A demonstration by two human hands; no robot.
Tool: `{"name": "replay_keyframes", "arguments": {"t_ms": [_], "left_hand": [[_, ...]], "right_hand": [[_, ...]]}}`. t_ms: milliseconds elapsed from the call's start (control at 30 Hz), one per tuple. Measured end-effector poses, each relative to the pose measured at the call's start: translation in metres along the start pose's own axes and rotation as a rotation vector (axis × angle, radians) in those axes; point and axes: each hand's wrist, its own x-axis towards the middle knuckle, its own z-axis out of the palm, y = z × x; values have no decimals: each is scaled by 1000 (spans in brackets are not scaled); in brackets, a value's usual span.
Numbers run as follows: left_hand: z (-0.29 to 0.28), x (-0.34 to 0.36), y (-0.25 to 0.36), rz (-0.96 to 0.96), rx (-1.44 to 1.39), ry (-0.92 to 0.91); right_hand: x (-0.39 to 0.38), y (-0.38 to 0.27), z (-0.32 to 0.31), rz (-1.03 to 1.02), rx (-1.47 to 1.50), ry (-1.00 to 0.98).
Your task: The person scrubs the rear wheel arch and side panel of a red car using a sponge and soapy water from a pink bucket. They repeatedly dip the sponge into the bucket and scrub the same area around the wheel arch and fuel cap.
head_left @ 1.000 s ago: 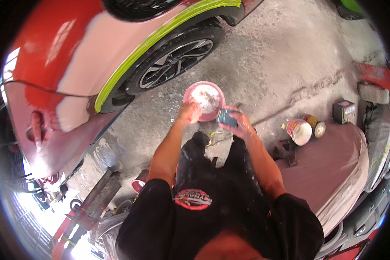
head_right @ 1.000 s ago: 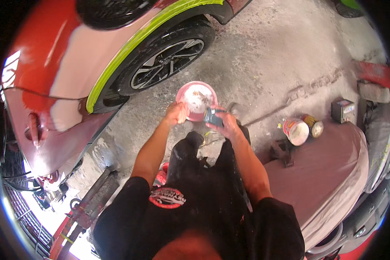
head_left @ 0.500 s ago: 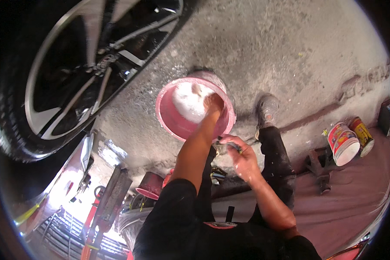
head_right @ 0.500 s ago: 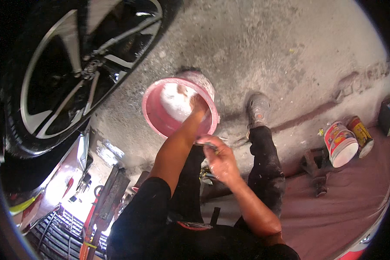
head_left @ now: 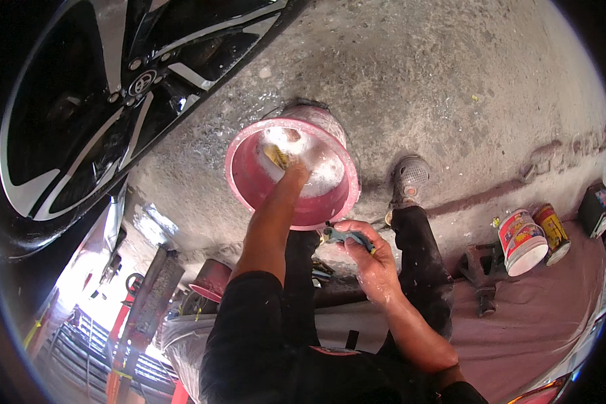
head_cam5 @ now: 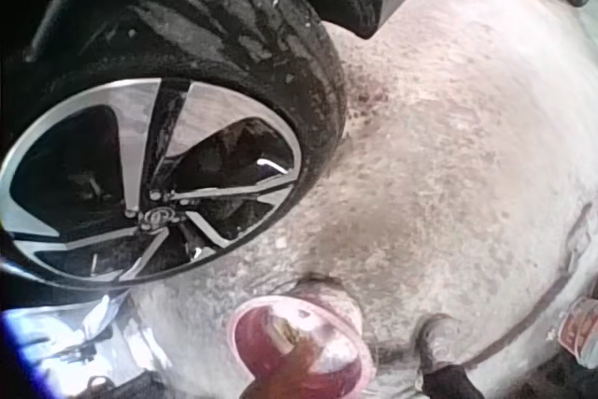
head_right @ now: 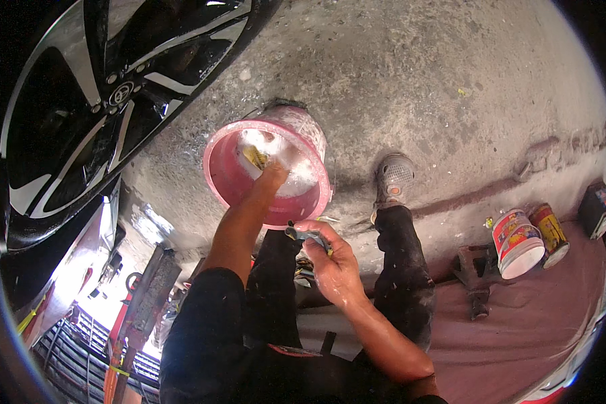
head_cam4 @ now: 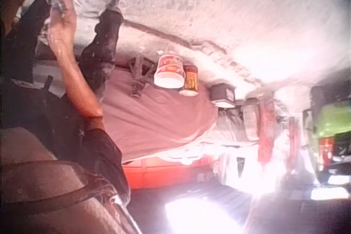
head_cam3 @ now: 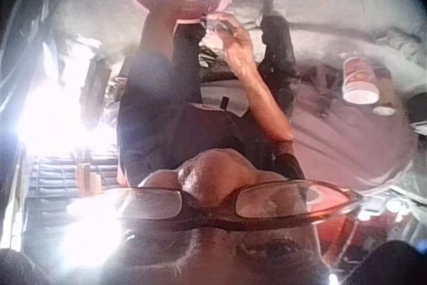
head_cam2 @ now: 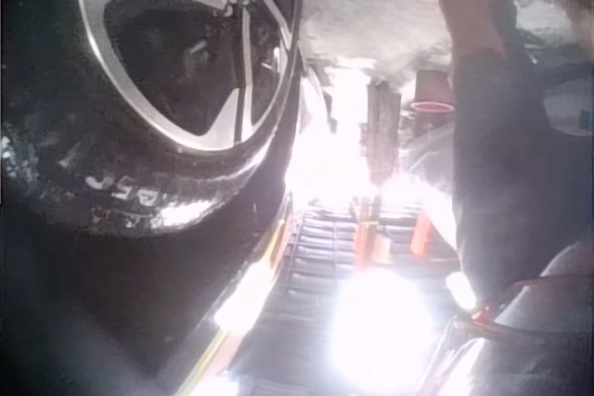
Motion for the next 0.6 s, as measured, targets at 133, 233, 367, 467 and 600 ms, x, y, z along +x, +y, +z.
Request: {"name": "replay_keyframes", "arguments": {"t_ms": [133, 233, 367, 467, 600], "left_hand": [[2, -20, -15, 25, -42, -59], [22, -29, -8, 25, 8, -49], [33, -19, 11, 23, 57, -42], [24, -11, 17, 14, 50, -32], [12, -21, 19, 44, 14, -32]], "right_hand": [[-1, -8, 2, 3, 17, 9], [4, -15, 5, 38, 38, 17], [7, -20, 3, -8, 36, 47], [12, -20, 2, -3, 57, 93], [10, -31, 0, 29, 119, 55]]}}
